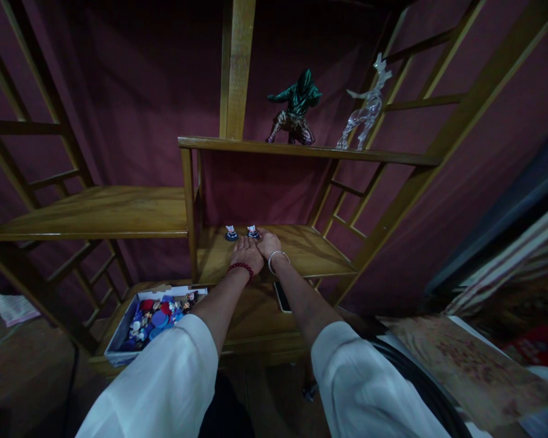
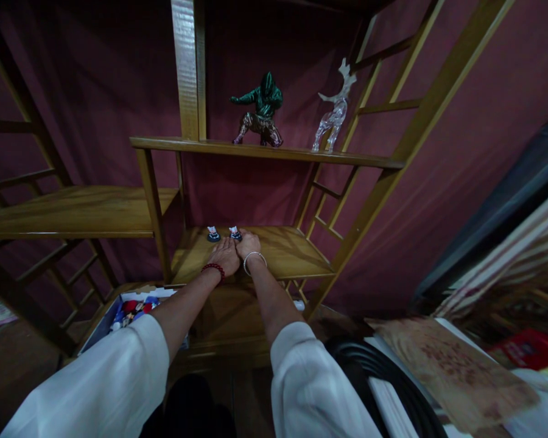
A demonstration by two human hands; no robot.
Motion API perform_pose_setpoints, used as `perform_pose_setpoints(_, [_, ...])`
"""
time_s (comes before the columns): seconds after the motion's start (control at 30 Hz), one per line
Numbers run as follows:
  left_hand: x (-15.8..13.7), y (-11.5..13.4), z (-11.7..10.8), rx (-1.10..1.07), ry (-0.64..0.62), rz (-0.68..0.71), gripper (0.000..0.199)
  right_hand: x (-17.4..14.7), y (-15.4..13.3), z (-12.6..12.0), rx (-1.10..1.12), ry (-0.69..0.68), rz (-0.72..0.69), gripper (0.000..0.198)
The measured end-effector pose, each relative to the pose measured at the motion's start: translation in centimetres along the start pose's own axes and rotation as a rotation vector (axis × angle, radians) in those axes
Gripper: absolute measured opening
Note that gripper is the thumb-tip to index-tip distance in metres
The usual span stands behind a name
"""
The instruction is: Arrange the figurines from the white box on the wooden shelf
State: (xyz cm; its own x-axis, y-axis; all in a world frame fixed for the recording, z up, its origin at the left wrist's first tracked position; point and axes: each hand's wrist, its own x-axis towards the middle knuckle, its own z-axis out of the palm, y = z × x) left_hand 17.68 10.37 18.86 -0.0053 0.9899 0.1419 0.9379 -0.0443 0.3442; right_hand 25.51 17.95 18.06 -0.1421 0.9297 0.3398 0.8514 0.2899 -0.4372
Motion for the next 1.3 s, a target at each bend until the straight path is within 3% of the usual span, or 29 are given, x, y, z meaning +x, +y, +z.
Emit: perform_pose_setpoints(1.3, [-0.09,-0.03,0.08,0.024,0.015,0.010,0.054,-0.02,-0.06,-0.08,0.054,0.009,0.012,0.034])
